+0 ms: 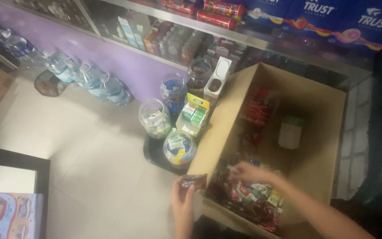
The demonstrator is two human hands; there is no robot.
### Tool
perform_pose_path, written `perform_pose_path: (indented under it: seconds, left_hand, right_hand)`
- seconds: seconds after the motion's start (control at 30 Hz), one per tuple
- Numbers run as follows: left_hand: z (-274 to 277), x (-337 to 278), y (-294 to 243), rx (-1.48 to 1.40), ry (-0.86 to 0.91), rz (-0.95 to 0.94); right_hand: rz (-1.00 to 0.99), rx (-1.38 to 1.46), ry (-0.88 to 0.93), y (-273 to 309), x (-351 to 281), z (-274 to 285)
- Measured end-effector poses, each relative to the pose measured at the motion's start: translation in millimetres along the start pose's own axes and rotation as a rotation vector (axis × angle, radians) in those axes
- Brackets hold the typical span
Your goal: The recorder is seen organizing various types of small candies and snacks in a box and on a counter in what appears to be a small store.
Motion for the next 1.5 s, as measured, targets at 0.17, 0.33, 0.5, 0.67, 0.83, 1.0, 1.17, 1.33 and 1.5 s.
perform_pose_path:
  seconds: [0.17,0.33,0.5,0.67,0.83,1.0,1.17,1.33,1.5]
  left_hand:
    - [-2.4,1.1,-17.5,-0.048,0.05,0.01]
    - [-18.5,-1.2,-35.1,-0.171,0.18,0.095]
    - [-44.2,6.0,-40.2,-0.142,0.323,0.121]
    - [-66.3,13.4,-49.3,0.054,0.414,0.185]
    - [-70.3,16.7,-67.8,0.176,0.345,0.23]
    - [-49.0,41.3,-21.0,0.01,0.265,0.208]
    - [-45.5,54.8,-34.7,0.136,0.228,-0.049]
    - [-36.5,67.2,-28.8,0.068,0.173,-0.056]
    - [-1.0,89.9,35.3,-0.052,0.056,-0.074]
  right_hand:
    - [0.058,0.226,-0.182,67.0,-54.7,68.8]
    - [0.178,0.62,-0.347,89.2,-69.3,102.8]
    - [0.25,0.75,-0.307,128.3,-80.6,101.8]
    - [0.319,0.819,-0.268,140.3,-68.9,97.0]
    - [0.312,0.947,-0.079,156.9,-66.9,90.5]
    - [0.309,1.037,-0.035,165.4,-54.2,89.7]
    - [0.364,0.829,-0.152,184.9,-33.5,87.4]
    - [0.395,0.534,-0.379,193.9,9.6,101.4]
    - [0.518,0.42,-0.617,209.6,91.9,154.2]
Point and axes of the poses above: each hand's wrist, its own x-axis towards the middle knuckle, its own z-axis out of the back of the hand, y = z × x, the point moved 5 cm from there along x, towards the middle knuckle, and after that the axes turned 11 degrees about -y, right-handed, at the moved point
